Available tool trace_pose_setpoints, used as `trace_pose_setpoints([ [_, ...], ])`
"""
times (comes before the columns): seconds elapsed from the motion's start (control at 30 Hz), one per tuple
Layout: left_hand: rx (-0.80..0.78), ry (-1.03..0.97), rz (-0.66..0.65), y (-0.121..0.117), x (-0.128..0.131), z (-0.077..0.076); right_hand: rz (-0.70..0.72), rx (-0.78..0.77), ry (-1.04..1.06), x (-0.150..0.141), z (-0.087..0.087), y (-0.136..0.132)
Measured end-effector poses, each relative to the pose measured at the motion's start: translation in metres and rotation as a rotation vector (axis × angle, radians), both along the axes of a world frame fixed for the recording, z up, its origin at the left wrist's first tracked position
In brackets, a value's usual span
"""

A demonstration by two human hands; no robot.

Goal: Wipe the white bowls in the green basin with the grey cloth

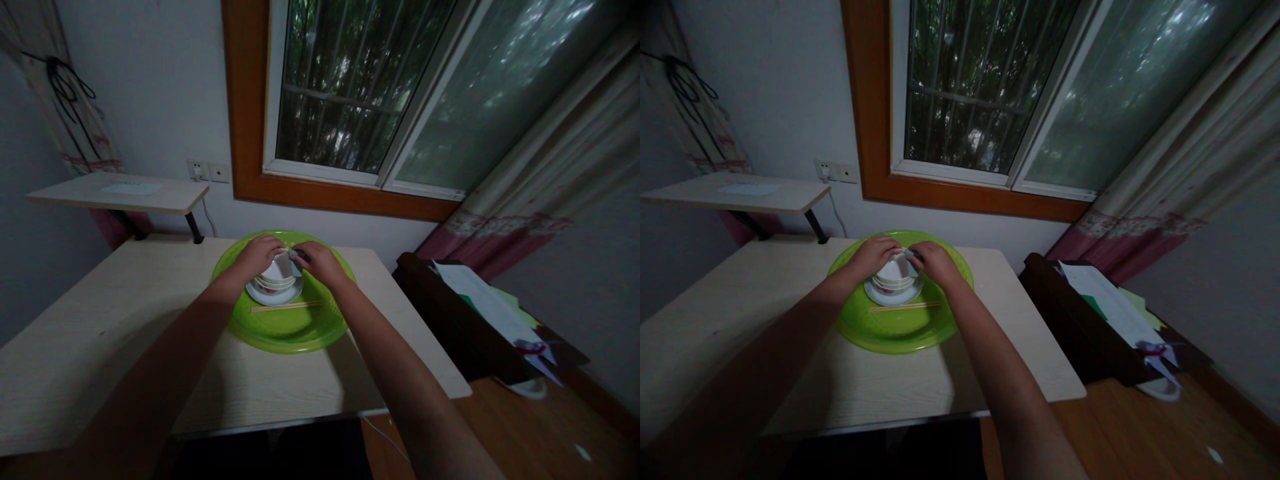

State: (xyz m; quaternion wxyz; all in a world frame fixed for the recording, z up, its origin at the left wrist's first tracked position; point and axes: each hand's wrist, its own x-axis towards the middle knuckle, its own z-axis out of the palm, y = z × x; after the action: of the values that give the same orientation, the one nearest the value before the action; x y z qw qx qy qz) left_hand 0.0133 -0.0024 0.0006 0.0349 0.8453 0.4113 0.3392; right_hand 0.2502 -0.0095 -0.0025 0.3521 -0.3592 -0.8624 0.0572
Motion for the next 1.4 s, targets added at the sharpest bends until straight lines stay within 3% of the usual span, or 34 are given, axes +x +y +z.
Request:
trace_pose_setpoints([
  [0.13, 0.04, 0.013, 0.044, 0.001, -0.001, 0.001, -0.036, 0.011, 0.024, 0.001, 0.0, 0.002],
  [0.33, 0.115, -0.095, 0.246, 0.008, -0.017, -0.002, -0.153, 0.052, 0.067, 0.01, -0.001, 0.009],
  [0.47, 0.129, -0.129, 0.295, 0.01, -0.022, -0.003, -0.195, 0.075, 0.066, 0.013, -0.002, 0.014],
  [0.67, 0.089, -0.111, 0.411, 0.011, -0.029, -0.002, -0.37, 0.145, 0.132, 0.02, -0.001, 0.016],
  [0.77, 0.068, -0.08, 0.396, 0.01, -0.029, -0.002, -0.364, 0.209, 0.195, 0.022, 0.002, 0.014],
  [0.97, 0.063, 0.05, 0.305, 0.004, -0.015, 0.0, -0.173, 0.243, 0.173, 0.012, 0.004, 0.009],
  [1.13, 0.134, 0.109, 0.19, 0.0, -0.007, 0.001, -0.084, 0.139, -0.007, 0.006, 0.003, 0.004],
  [1.4, 0.113, 0.099, 0.095, -0.004, -0.004, 0.004, -0.149, -0.032, -0.174, 0.005, 0.0, 0.002],
])
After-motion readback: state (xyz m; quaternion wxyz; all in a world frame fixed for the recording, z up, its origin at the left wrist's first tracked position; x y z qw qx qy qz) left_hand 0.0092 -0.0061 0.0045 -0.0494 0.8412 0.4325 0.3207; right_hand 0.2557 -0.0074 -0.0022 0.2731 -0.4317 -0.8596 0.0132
